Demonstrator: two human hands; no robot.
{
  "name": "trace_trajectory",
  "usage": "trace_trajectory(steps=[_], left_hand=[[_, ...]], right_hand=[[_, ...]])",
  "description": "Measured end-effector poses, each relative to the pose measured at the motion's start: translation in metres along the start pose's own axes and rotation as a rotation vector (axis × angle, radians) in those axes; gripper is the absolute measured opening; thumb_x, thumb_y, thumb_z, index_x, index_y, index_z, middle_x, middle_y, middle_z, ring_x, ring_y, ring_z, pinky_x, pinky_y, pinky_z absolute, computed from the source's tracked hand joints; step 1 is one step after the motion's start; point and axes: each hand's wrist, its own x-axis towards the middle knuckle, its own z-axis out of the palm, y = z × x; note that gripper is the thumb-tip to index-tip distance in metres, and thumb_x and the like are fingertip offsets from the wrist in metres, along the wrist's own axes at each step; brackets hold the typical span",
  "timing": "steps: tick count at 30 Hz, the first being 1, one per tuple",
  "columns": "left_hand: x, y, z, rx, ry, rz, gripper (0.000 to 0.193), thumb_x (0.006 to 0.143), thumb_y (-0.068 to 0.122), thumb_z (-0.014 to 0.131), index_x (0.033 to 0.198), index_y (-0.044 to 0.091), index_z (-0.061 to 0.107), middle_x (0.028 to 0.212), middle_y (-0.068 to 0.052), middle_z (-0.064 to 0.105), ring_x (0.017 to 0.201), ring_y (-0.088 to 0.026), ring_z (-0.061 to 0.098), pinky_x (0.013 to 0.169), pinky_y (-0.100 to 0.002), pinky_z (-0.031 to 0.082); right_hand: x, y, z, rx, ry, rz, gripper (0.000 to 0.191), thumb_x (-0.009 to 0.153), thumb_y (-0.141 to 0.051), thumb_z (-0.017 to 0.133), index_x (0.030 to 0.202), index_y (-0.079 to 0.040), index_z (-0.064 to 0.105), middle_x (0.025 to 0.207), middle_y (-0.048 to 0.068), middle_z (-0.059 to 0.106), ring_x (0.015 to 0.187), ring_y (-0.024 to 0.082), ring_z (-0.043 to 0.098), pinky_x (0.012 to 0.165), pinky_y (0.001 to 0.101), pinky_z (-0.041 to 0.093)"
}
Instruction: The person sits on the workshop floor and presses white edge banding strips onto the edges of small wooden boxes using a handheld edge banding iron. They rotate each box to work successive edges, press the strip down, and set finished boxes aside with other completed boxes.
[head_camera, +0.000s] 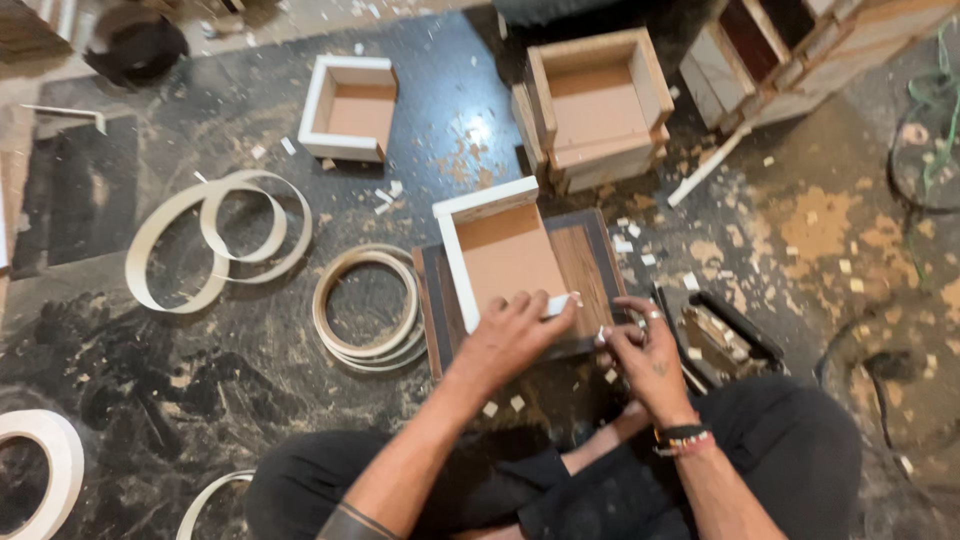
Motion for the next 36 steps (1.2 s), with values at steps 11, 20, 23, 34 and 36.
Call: trace_trajectory(steps=[11,20,23,34,36], left_hand=[[0.001,-0.09,-0.058,0.25,-0.185,-0.325,0.051,0.084,0.009,0.064,0.134,0.019,0.06,0.148,-0.012,0.053,0.145,-0.034,0.042,0.118,-0.065,0.026],[-0.008,-0.104,-0.093,0.166,-0.371,-0.289,0.027,0.091,0.011,0.063,0.116,0.016,0.071,0.122,-0.007,0.071,0.128,-0.027,0.058,0.105,-0.055,0.045],[0.041,-0.112,-0.089,0.08,-0.46,-0.189,0.021,0.089,0.017,0.065,0.109,0.017,0.072,0.115,-0.007,0.073,0.118,-0.029,0.064,0.097,-0.054,0.048],[0.252,-0.219,-0.03,-0.382,-0.115,-0.128,0.02,0.095,0.028,0.06,0.098,0.013,0.073,0.091,-0.015,0.074,0.085,-0.04,0.07,0.069,-0.052,0.054],[0.266,-0.234,-0.021,-0.403,-0.077,-0.207,0.025,0.097,0.032,0.061,0.098,0.01,0.072,0.088,-0.017,0.072,0.085,-0.041,0.068,0.072,-0.052,0.053]], right_hand=[[-0.031,-0.019,-0.005,-0.032,-0.169,-0.048,0.031,0.091,-0.011,0.067,0.12,-0.002,0.07,0.092,0.005,0.072,0.079,0.009,0.066,0.066,0.0252,0.051],[0.008,-0.137,0.012,-1.175,-0.564,-0.367,0.026,0.089,-0.029,0.072,0.109,-0.013,0.074,0.097,0.008,0.078,0.086,0.025,0.076,0.075,0.04,0.059],[0.032,-0.169,0.029,-1.531,-0.575,-0.5,0.023,0.083,-0.03,0.073,0.099,-0.013,0.075,0.094,0.015,0.075,0.093,0.036,0.071,0.08,0.0477,0.056],[0.212,-0.198,0.064,-1.196,-0.991,-0.482,0.021,0.088,-0.03,0.067,0.092,-0.01,0.075,0.087,0.016,0.074,0.085,0.039,0.07,0.074,0.0511,0.054],[0.236,-0.203,0.061,-1.074,-0.938,-0.482,0.019,0.086,-0.025,0.067,0.094,-0.011,0.075,0.09,0.016,0.074,0.087,0.038,0.07,0.076,0.0505,0.054]])
